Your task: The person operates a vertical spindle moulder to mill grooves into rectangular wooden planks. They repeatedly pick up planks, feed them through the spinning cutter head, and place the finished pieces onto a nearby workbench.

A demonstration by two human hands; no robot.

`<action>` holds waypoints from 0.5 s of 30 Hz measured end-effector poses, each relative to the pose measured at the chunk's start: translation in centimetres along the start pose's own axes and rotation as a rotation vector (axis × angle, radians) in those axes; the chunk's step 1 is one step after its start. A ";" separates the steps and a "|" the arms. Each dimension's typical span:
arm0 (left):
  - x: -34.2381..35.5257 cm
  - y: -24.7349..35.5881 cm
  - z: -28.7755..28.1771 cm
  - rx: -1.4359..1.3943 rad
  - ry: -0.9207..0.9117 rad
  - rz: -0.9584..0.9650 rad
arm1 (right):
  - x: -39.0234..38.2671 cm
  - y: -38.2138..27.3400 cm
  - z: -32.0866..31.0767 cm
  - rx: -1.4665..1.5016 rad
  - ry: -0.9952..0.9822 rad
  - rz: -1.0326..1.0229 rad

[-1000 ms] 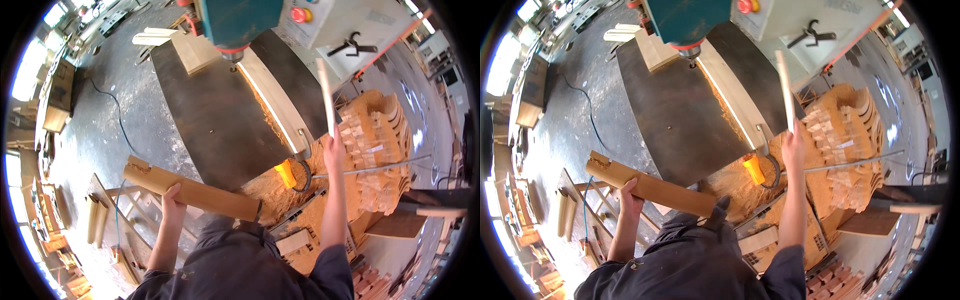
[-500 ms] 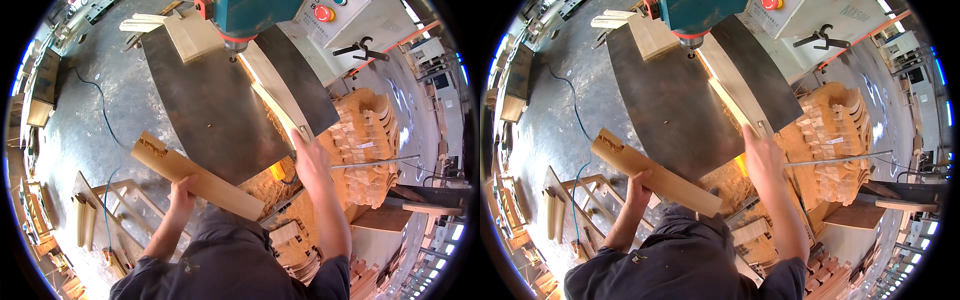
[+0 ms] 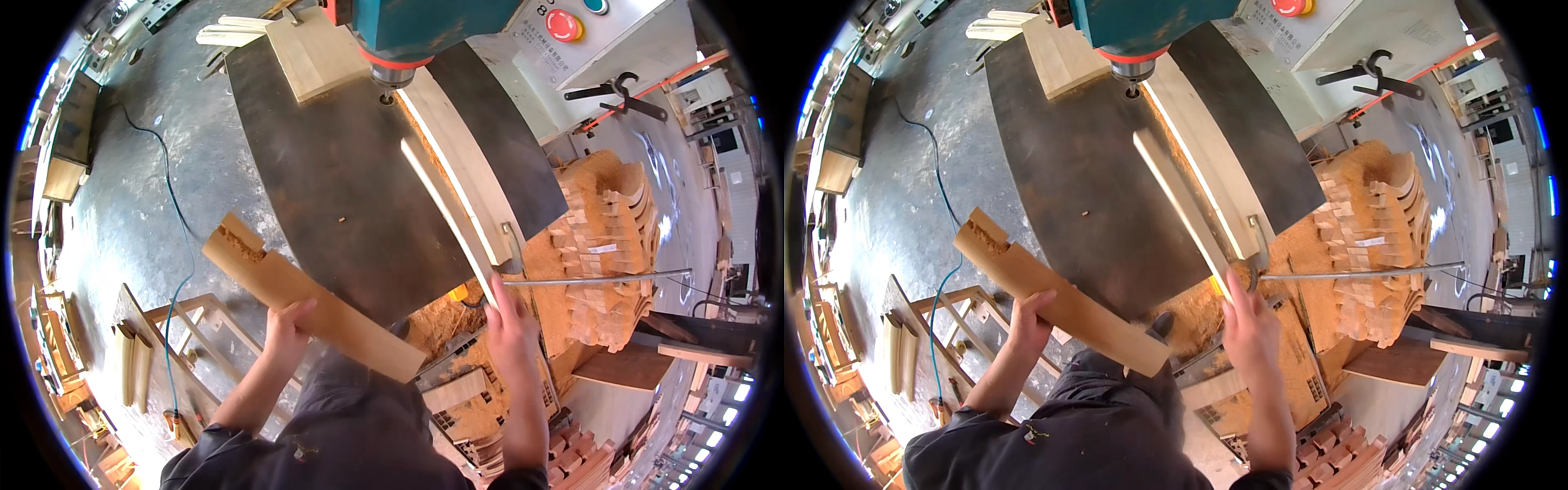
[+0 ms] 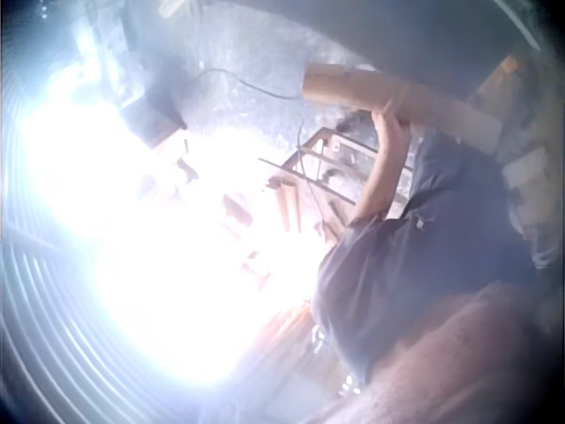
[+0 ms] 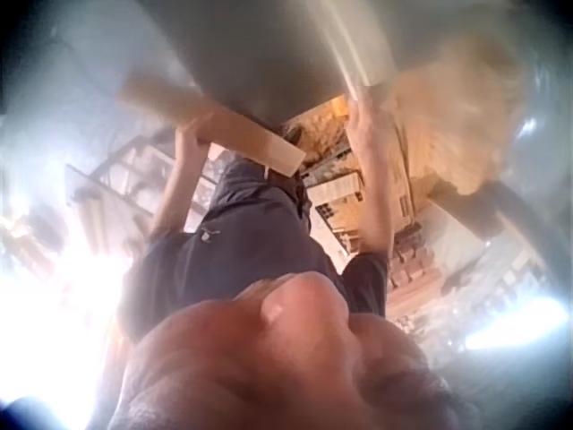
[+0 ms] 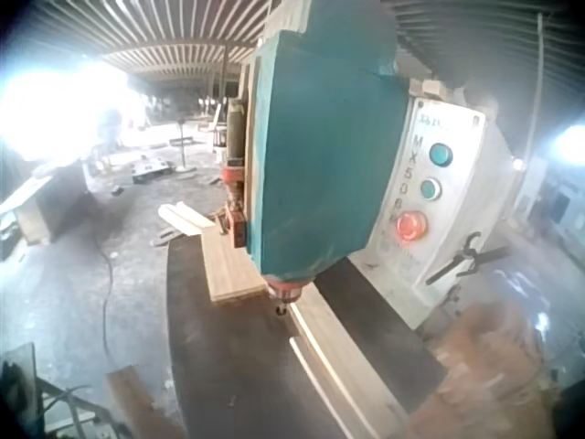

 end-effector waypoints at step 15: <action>-2.0 -0.9 -1.0 0.007 0.122 0.019 | -5.4 3.6 1.1 -0.120 -0.187 0.115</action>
Point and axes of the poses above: each hand's wrist, its own x-axis towards the middle knuckle, its own z-axis out of the palm, y = z × x, the point moved 4 cm from there along x, towards the middle knuckle, and after that the axes turned 4 degrees about -z, right-handed, at the moved point
